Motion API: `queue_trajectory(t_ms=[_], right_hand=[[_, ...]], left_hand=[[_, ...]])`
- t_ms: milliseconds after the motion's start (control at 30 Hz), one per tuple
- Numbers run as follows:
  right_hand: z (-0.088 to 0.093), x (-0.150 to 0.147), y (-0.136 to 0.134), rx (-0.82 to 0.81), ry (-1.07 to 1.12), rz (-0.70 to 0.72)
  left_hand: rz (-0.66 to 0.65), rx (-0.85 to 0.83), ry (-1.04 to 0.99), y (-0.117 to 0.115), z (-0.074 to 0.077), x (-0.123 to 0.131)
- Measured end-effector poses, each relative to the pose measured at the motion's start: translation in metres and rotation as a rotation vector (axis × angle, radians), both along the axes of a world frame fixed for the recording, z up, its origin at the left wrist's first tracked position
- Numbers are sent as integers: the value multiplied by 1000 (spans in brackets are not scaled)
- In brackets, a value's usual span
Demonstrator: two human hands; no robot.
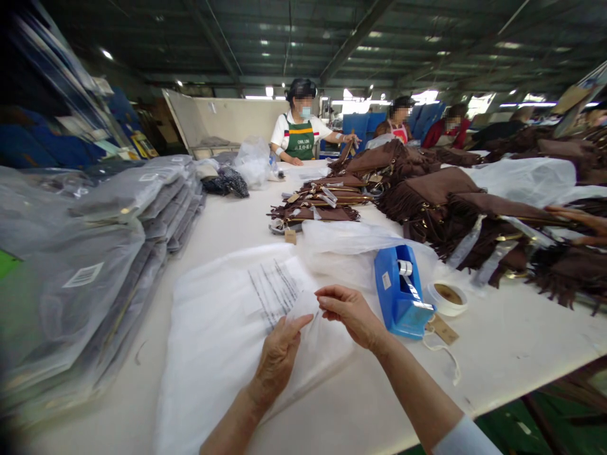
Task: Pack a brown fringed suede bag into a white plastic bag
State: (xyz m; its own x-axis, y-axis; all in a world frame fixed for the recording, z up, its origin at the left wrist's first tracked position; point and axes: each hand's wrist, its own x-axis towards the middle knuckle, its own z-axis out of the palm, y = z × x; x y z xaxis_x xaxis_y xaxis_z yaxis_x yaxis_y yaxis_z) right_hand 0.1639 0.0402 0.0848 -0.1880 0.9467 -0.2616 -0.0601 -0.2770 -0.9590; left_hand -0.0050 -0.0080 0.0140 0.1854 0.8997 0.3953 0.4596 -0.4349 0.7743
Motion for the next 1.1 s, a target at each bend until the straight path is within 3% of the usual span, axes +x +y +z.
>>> queue_trajectory(t_ms=[333,567,700,1100], right_hand=[[3,-2,2,-18,53,-1],[5,-2,-1,-31,1,-21],[0,-8,-1,-21,-7,-27],[1,-16,1,-14,-9,-38]], left_hand=[[47,-103,-20,4,-2,1],[0,-172,-74,2,15,-1],[-21,-160,-72,0,20,-2],[30,-92,1,0,14,1]])
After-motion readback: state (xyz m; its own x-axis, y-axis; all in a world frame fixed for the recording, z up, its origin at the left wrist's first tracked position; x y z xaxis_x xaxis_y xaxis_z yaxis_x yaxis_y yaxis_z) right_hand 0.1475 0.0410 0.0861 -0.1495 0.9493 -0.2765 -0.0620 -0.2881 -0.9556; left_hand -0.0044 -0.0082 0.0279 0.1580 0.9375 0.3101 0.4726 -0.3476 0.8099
